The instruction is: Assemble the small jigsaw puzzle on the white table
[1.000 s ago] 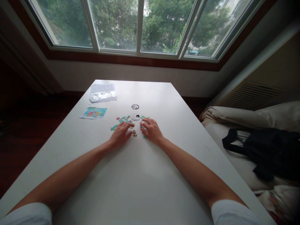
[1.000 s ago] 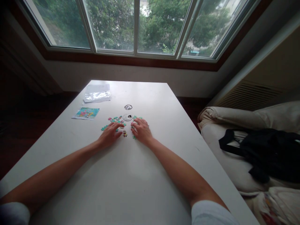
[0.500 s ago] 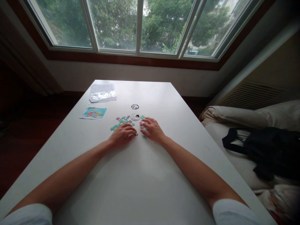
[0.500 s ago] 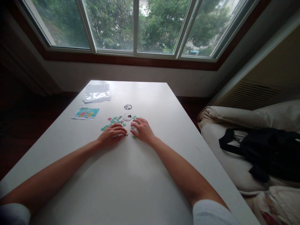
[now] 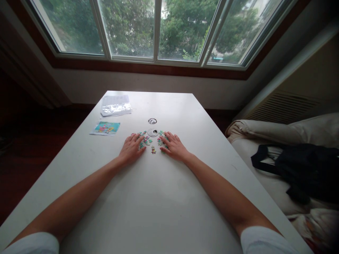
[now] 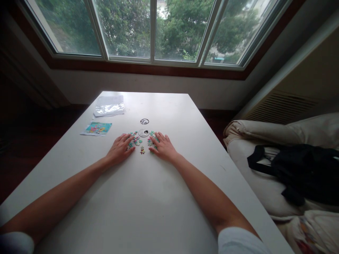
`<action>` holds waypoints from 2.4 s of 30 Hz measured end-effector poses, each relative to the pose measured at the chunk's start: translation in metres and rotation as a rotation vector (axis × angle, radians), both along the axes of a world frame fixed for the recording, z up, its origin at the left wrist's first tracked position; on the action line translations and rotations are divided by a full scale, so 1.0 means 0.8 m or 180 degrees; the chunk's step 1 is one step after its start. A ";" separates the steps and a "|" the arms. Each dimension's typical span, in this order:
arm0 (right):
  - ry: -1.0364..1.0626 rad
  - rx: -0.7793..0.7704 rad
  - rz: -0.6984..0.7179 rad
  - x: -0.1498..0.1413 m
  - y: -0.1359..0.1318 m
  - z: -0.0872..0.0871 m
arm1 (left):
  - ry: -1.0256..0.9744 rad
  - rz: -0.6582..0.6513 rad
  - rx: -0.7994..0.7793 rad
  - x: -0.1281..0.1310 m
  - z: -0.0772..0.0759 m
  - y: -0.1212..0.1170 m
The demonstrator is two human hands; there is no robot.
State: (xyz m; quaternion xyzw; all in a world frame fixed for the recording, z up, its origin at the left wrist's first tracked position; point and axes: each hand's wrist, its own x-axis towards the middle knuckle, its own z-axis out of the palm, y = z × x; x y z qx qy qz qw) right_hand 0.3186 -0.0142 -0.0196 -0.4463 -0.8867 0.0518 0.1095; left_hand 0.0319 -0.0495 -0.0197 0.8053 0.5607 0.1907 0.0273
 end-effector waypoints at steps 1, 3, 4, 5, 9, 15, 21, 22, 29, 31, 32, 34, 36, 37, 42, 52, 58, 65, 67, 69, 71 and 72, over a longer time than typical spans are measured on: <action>0.0019 0.0026 0.0022 -0.001 -0.001 0.002 | 0.0009 0.0026 -0.0027 -0.001 -0.001 0.001; 0.0047 0.0094 0.0071 -0.004 -0.003 0.005 | 0.0041 0.0005 -0.0058 -0.001 -0.002 0.001; 0.0055 0.0131 0.0066 -0.007 -0.005 0.006 | 0.0064 -0.0036 -0.0062 0.000 -0.002 0.001; 0.0057 0.0164 0.0036 -0.010 -0.008 0.007 | 0.0088 -0.0095 -0.0063 0.001 -0.001 0.000; 0.0006 0.0164 -0.0126 -0.022 -0.021 0.004 | 0.0155 -0.0382 -0.0082 0.003 0.001 -0.003; -0.0189 -0.0035 -0.0089 -0.027 -0.026 0.000 | 0.0410 -0.0472 -0.0283 0.004 0.001 -0.007; 0.0046 0.0132 -0.0478 -0.034 -0.020 0.010 | 0.0468 -0.0204 -0.0184 0.011 0.007 -0.008; 0.0089 0.0130 -0.0542 -0.036 -0.019 0.011 | 0.0454 -0.0096 -0.0153 0.013 0.007 -0.007; -0.0061 -0.0004 -0.0544 -0.041 -0.017 0.004 | 0.0421 0.0282 -0.0337 0.021 0.000 -0.007; -0.0119 -0.0001 -0.0524 -0.042 -0.016 0.000 | 0.0425 0.0281 -0.0401 0.023 0.000 -0.006; -0.0141 -0.0003 -0.0519 -0.042 -0.015 -0.001 | 0.0427 0.0295 -0.0428 0.023 0.000 -0.004; -0.0163 -0.0024 -0.0524 -0.043 -0.013 -0.003 | 0.0435 0.0336 -0.0473 0.024 -0.001 -0.001; -0.0161 -0.0071 -0.0563 -0.043 -0.011 -0.003 | 0.0452 0.0373 -0.0502 0.025 -0.002 0.002; -0.0155 -0.0096 -0.0578 -0.044 -0.010 -0.003 | 0.0462 0.0401 -0.0501 0.025 -0.002 0.004; -0.0163 -0.0132 -0.0473 -0.043 -0.011 -0.001 | 0.0478 0.0632 -0.0509 0.033 0.000 0.012; -0.0408 -0.0263 -0.0325 -0.035 -0.001 -0.001 | 0.0586 0.0765 -0.0704 0.044 -0.004 0.030; -0.0462 -0.0268 -0.0298 -0.030 0.005 0.004 | 0.0676 0.0692 -0.0723 0.037 -0.006 0.042; -0.0379 -0.0222 -0.0219 -0.023 0.015 0.004 | 0.0617 0.0407 -0.0645 0.024 -0.006 0.059; -0.0355 -0.0214 -0.0220 -0.023 0.018 0.004 | 0.0568 0.0330 -0.0620 0.021 -0.005 0.066; -0.0346 -0.0210 -0.0232 -0.023 0.021 0.003 | 0.0540 0.0257 -0.0601 0.018 -0.006 0.073; -0.0346 -0.0209 -0.0225 -0.023 0.022 0.001 | 0.0532 0.0212 -0.0579 0.016 -0.008 0.077; -0.0342 -0.0204 -0.0221 -0.023 0.023 0.001 | 0.0526 0.0204 -0.0555 0.015 -0.008 0.078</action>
